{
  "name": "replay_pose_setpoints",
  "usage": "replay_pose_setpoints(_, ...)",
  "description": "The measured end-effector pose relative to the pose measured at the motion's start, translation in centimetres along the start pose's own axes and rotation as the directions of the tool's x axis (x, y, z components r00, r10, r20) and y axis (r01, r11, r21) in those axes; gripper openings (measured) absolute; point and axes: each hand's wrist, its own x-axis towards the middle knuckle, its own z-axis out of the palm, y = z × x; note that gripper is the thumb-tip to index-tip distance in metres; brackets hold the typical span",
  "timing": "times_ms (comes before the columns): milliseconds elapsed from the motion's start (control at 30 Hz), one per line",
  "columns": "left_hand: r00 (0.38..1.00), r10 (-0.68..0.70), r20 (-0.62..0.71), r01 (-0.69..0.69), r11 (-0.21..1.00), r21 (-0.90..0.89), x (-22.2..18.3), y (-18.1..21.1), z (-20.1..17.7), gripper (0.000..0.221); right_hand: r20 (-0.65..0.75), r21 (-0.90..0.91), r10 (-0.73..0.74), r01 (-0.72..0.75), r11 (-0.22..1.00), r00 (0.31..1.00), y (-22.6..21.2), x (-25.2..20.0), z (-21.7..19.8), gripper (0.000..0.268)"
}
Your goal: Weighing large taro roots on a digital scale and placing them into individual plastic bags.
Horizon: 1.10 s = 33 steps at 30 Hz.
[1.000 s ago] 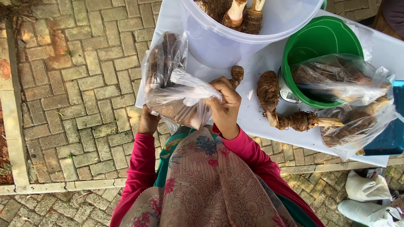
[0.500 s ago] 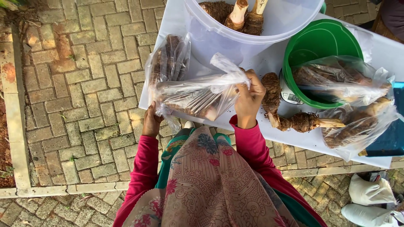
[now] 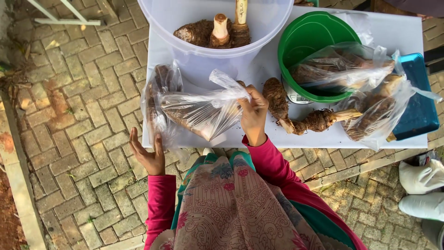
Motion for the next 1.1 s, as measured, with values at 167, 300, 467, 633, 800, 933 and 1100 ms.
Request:
replay_pose_setpoints(167, 0.883, 0.443, 0.157, -0.436, 0.897, -0.076, 0.3, 6.9, 1.3, 0.071, -0.050, 0.126, 0.109, -0.102, 0.987, 0.993, 0.1, -0.9, 0.4, 0.008)
replay_pose_setpoints(300, 0.814, 0.473, 0.336, -0.399, 0.877, -0.268, 0.5, 10.2, 3.5, 0.077, -0.120, 0.206, 0.119, -0.093, 0.974, 0.986, 0.4, -1.5, 0.8, 0.011)
replay_pose_setpoints(467, 0.833, 0.453, 0.318, -0.278, 0.839, -0.467, 0.8, 9.5, 5.3, 0.078, -0.001, 0.377, 0.290, -0.268, 0.886, 0.957, 1.4, -3.2, 2.2, 0.013)
replay_pose_setpoints(633, 0.870, 0.405, 0.281, -0.240, 0.846, -0.477, 0.9, 10.4, 6.6, 0.089, 0.035, 0.370, 0.288, -0.280, 0.886, 0.957, 1.6, -3.2, 2.3, 0.012)
replay_pose_setpoints(800, 0.885, 0.403, 0.232, -0.299, 0.875, -0.380, 0.4, 11.3, 7.4, 0.099, 0.060, 0.430, 0.328, -0.321, 0.844, 0.943, 1.0, -2.4, 0.6, 0.012)
replay_pose_setpoints(933, 0.887, 0.393, 0.242, -0.286, 0.880, -0.379, -0.1, 11.4, 7.6, 0.105, 0.083, 0.428, 0.330, -0.333, 0.841, 0.940, 0.7, -2.5, -0.2, 0.010)
replay_pose_setpoints(1100, 0.894, 0.370, 0.254, -0.267, 0.893, -0.362, -0.1, 10.9, 7.5, 0.105, 0.111, 0.446, 0.340, -0.352, 0.823, 0.934, 0.4, -2.4, -0.2, 0.010)
